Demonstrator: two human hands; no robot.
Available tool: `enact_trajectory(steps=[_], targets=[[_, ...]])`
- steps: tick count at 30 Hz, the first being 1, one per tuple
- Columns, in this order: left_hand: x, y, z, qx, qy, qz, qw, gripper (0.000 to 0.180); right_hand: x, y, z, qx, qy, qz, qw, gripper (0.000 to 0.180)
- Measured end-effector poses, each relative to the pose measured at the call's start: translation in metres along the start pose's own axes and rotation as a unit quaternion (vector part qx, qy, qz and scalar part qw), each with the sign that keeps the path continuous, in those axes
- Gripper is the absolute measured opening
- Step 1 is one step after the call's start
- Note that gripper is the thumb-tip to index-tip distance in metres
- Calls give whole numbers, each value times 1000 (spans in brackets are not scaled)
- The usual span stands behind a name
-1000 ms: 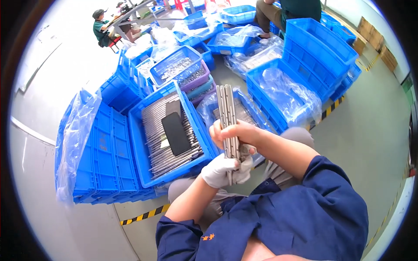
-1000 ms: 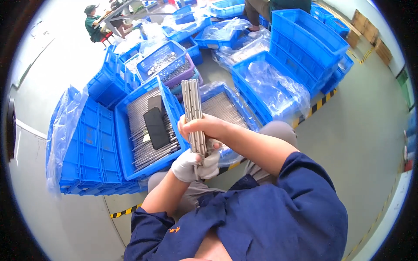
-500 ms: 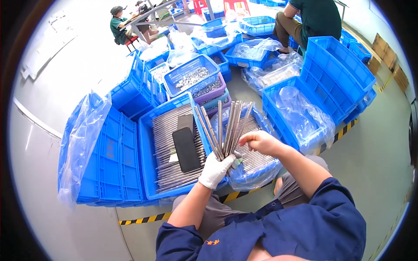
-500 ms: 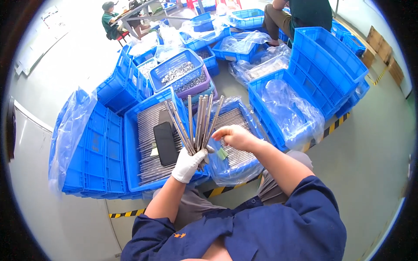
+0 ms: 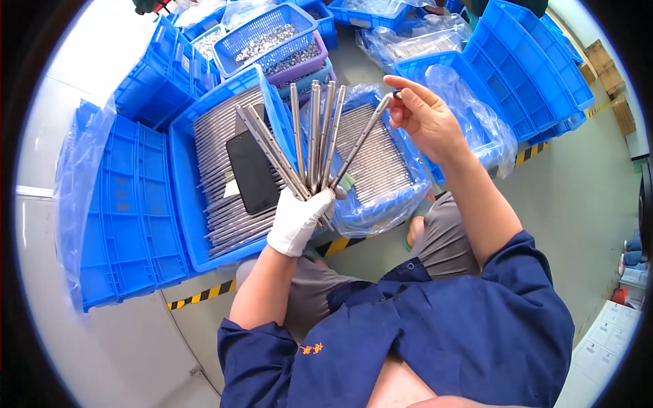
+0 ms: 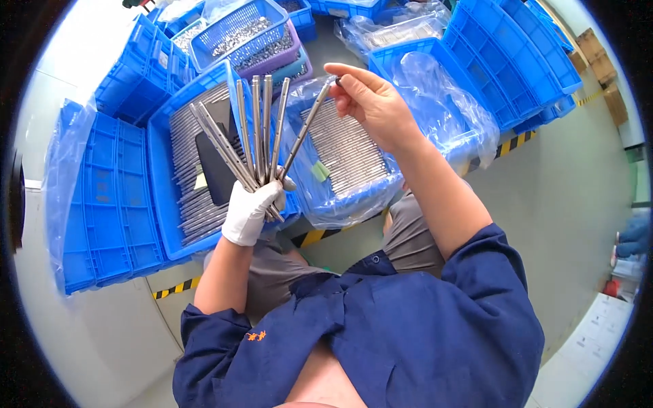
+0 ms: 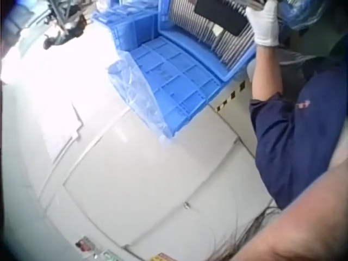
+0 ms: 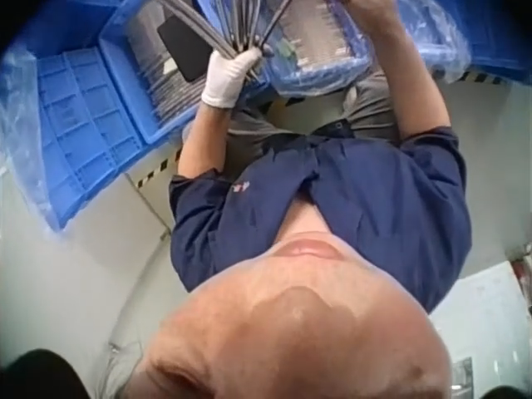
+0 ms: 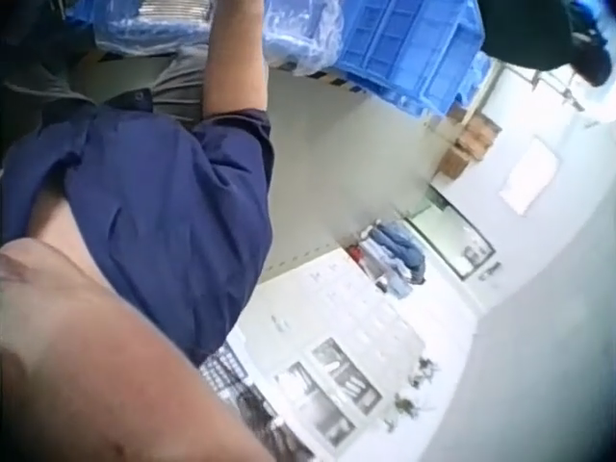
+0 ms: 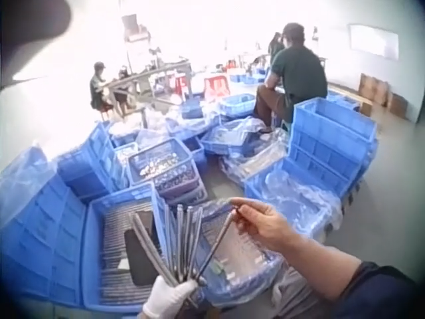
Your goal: Sorting and inspecting metal rods from blue industrial crates in a factory setting.
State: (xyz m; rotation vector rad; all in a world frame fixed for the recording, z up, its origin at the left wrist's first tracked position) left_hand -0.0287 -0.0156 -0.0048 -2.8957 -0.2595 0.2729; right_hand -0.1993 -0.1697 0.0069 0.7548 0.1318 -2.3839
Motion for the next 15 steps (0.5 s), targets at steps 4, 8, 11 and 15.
enact_trajectory(steps=[4,8,11,15], targets=[[-3,-1,5,24,2,3,1000,21,-6,-6,-3,7,-75,28,997,32],[-6,-3,10,17,8,5,1000,20,-24,-18,-5,178,-392,-89,898,25],[-11,-4,13,11,-21,-5,1000,18,-25,-16,-12,267,-463,-118,837,24],[-13,-3,18,19,-21,-15,999,15,-23,-15,-15,252,-523,-140,802,23]])
Point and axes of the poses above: each hand's wrist, its own y-axis towards the middle knuckle, its own x-axis out of the back of the hand, z = x × y, the point moved 2 cm from there along y, towards the middle knuckle, and after that the axes turned 2 degrees about -x, right-handed, at the moved point
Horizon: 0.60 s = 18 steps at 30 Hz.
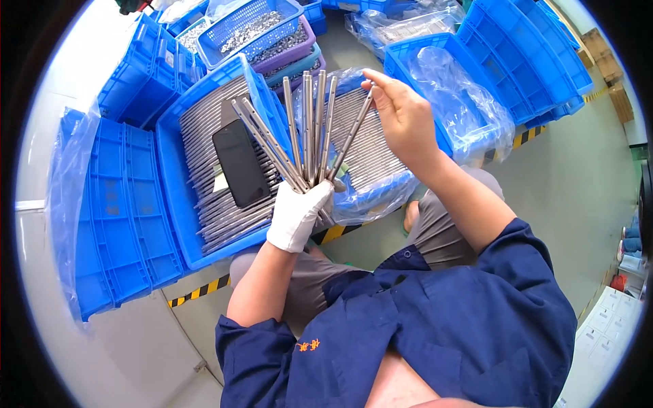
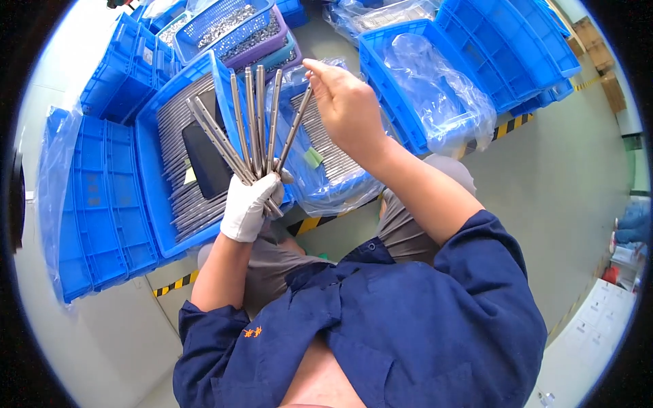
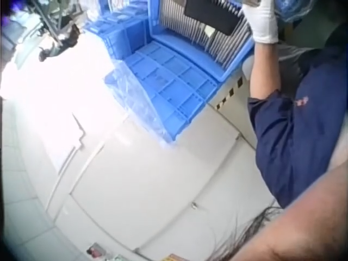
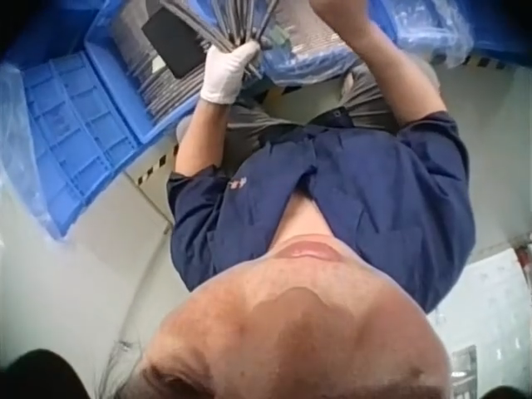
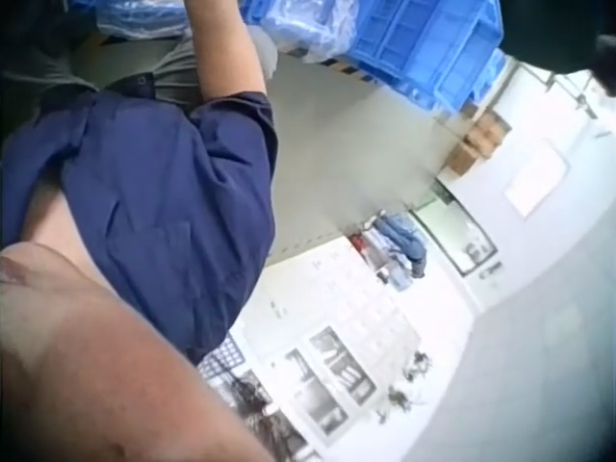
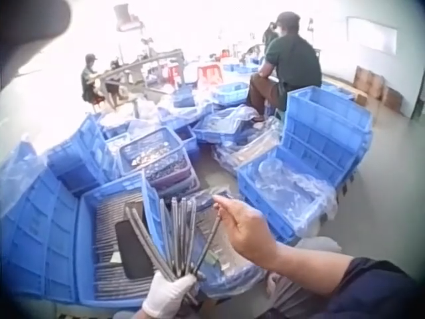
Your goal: Sorting and inspecting metal rods from blue industrial crates in a factory setting.
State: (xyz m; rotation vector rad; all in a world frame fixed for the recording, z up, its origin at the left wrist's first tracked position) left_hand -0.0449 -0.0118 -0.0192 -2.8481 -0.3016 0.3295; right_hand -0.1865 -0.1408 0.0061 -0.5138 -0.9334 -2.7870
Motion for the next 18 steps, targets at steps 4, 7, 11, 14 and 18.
enact_trajectory(steps=[4,7,11,14,18], targets=[[-2,-2,0,6,22,-6,1000,10,0,-3,0,9,-27,-6,1000,23],[-2,-3,-2,6,32,-15,999,10,2,-2,2,13,-28,28,999,23],[5,-1,-8,5,9,29,1000,17,10,2,4,-93,163,118,975,28],[8,-3,-17,8,11,53,998,20,25,17,-8,-253,380,262,850,28],[9,-2,-13,20,43,43,998,19,6,2,-11,-279,377,345,813,21]])
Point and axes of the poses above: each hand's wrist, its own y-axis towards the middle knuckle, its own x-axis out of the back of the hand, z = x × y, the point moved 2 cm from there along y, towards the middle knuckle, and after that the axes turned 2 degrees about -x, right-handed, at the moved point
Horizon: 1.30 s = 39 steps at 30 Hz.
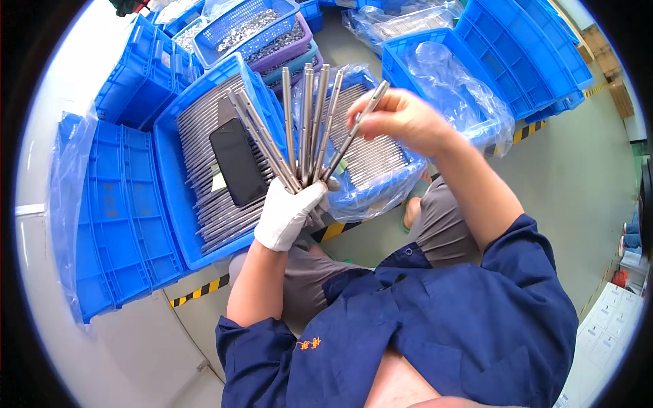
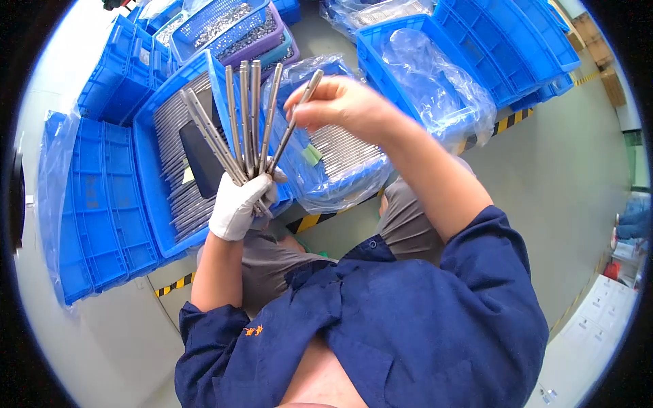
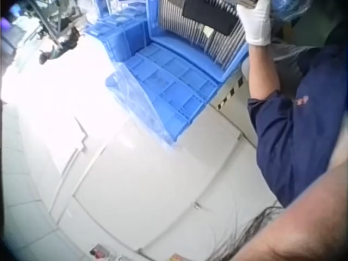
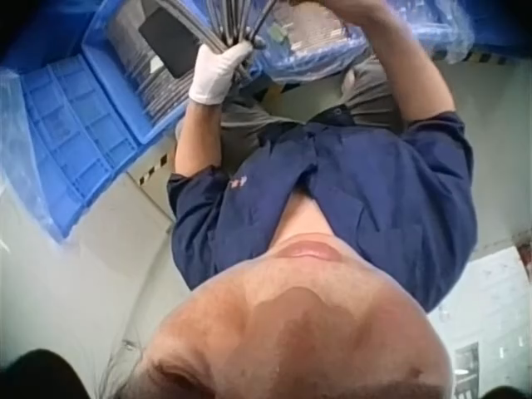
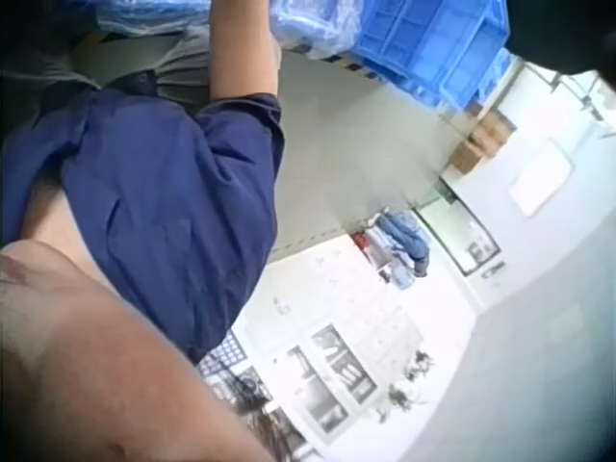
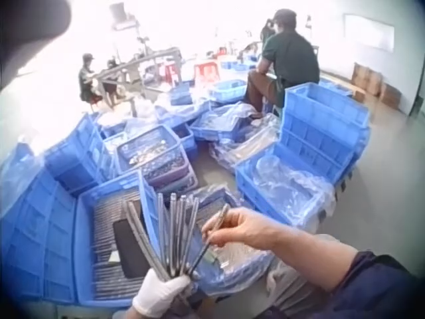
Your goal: Sorting and inspecting metal rods from blue industrial crates in a factory setting.
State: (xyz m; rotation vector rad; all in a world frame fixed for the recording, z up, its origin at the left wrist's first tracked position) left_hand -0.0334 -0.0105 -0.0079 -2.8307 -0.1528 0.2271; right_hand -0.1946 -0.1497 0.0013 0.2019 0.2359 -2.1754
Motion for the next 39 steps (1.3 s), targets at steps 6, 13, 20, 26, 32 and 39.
enact_trajectory(steps=[6,13,20,26,32,39], targets=[[-2,1,3,14,-49,-24,998,25,-55,-2,-43,-56,52,-50,996,20],[1,4,8,0,-61,-3,998,29,-34,7,-36,-26,-40,-76,996,20],[6,5,11,-5,-60,-10,998,30,-28,6,-23,-43,-61,-84,994,23],[7,4,9,5,-168,20,985,33,-47,-10,-42,-262,113,185,941,24],[14,-1,1,-19,-44,13,999,35,-74,-28,-58,-289,-11,400,870,28],[19,-4,-10,-18,70,-5,997,29,6,-3,-22,-60,14,-12,998,21]])
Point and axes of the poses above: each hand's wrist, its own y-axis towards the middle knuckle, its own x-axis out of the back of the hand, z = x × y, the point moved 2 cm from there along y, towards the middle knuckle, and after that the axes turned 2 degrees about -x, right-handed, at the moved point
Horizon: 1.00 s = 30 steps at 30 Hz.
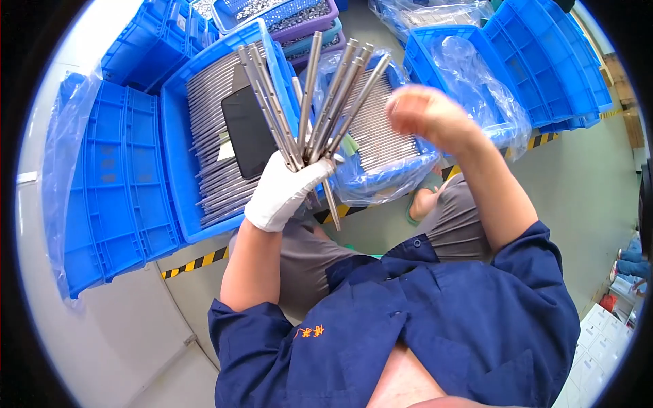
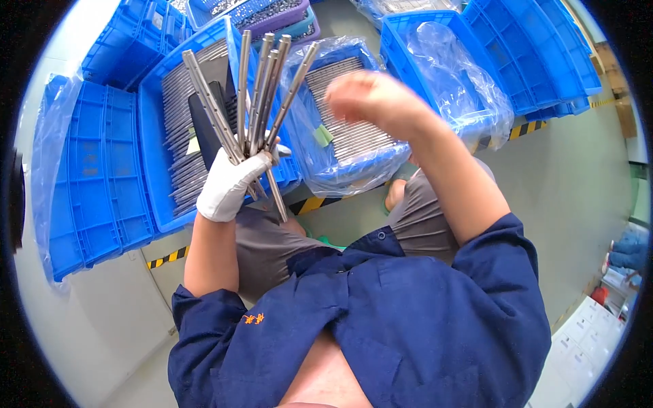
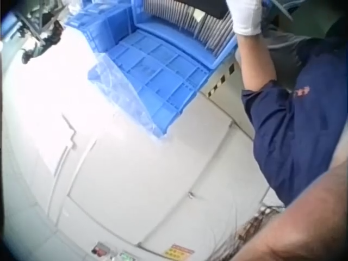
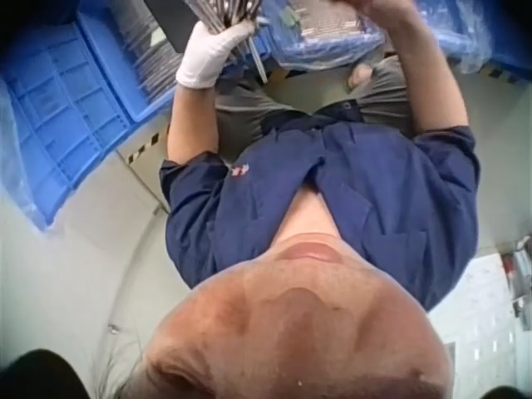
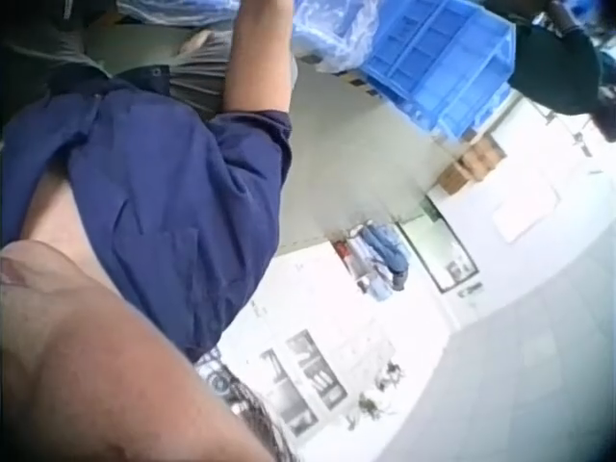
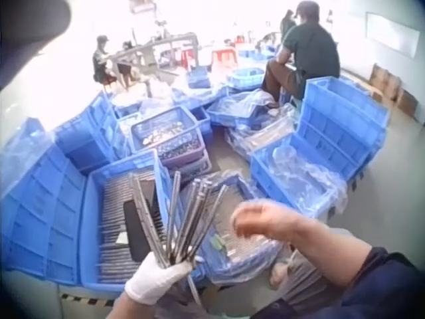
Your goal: Sorting and inspecting metal rods from blue industrial crates in a factory setting.
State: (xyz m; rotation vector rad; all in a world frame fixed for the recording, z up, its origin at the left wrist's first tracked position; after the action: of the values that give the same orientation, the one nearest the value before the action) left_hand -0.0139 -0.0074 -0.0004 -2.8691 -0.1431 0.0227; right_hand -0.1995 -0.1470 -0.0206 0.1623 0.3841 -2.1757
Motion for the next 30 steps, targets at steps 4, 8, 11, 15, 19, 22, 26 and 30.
enact_trajectory(steps=[4,8,11,15,19,22,26,30], targets=[[-10,-1,6,25,-15,32,999,28,6,6,20,78,255,34,963,21],[-12,-1,7,37,-1,54,998,26,14,6,18,105,196,78,972,21],[-14,-1,6,33,-21,26,999,25,16,0,22,158,-56,-75,983,21],[-12,1,12,37,1,11,999,25,11,1,12,37,91,-65,993,18],[-13,1,12,17,-10,22,1000,24,14,0,16,54,114,-15,992,18],[-17,1,6,28,-29,30,999,25,11,-5,15,74,169,-4,983,18],[-14,-3,6,21,-51,40,998,27,8,-5,17,67,133,3,989,18],[-14,-4,12,22,-48,36,998,29,2,-7,16,93,140,-19,986,17]])
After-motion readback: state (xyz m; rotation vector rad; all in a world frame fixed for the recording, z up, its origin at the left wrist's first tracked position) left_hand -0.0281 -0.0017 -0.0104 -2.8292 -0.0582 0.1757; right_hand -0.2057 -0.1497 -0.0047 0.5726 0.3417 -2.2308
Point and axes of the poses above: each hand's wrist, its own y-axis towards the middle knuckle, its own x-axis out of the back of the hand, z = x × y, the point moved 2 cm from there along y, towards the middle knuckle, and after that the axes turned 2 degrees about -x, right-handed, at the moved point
